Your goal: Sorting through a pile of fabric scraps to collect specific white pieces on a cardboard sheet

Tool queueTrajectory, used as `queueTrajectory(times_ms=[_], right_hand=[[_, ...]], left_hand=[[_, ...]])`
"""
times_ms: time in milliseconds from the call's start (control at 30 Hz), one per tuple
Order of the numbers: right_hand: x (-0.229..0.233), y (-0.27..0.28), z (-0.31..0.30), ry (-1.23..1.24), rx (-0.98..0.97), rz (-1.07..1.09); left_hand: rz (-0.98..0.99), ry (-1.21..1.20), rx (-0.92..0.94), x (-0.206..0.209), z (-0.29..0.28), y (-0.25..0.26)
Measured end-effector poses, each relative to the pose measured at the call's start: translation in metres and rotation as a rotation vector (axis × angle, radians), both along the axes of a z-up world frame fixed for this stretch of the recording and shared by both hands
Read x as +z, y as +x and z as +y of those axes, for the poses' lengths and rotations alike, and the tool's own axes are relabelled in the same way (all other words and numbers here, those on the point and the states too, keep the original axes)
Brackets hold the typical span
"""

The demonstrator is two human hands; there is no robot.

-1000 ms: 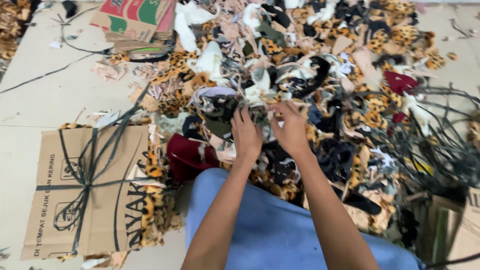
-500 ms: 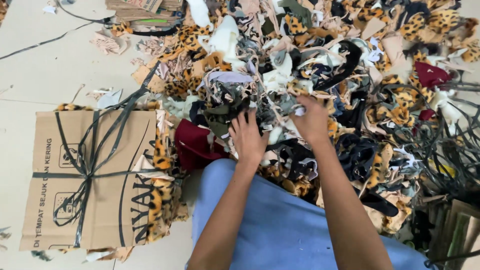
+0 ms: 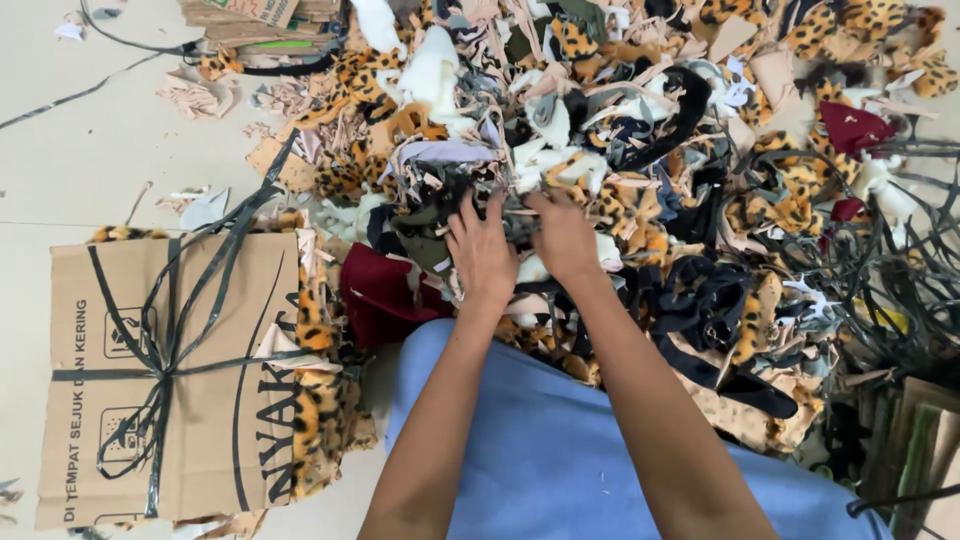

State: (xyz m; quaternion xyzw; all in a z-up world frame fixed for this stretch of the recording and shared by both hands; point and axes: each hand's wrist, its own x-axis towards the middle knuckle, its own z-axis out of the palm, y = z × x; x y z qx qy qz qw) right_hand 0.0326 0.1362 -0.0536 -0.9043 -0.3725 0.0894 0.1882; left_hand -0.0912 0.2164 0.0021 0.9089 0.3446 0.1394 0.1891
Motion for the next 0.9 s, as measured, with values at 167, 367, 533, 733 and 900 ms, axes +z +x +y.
queueTrajectory(times_ms=[167,367,533,733,900], right_hand=[[0.045,0.009,-0.042,0.379,-0.095,0.049],[0.159,-0.012,-0.076,0.777,-0.216,0.546],[0.185,-0.010,-0.097,1.086,-0.339,0.871],[0.190,0.006,-0.133,1.238,-0.334,1.143],[0.180,0.017,-0.161,1.359,-0.210,1.270]], left_hand=[[-0.026,-0.084,-0.016,0.009,-0.001,-0.011],[-0.212,-0.037,-0.006,0.003,-0.018,-0.016],[-0.356,0.051,-0.040,0.051,-0.047,-0.021],[-0.482,-0.228,-0.173,0.083,-0.066,-0.001],[-0.594,-0.394,-0.468,0.092,-0.082,0.013]])
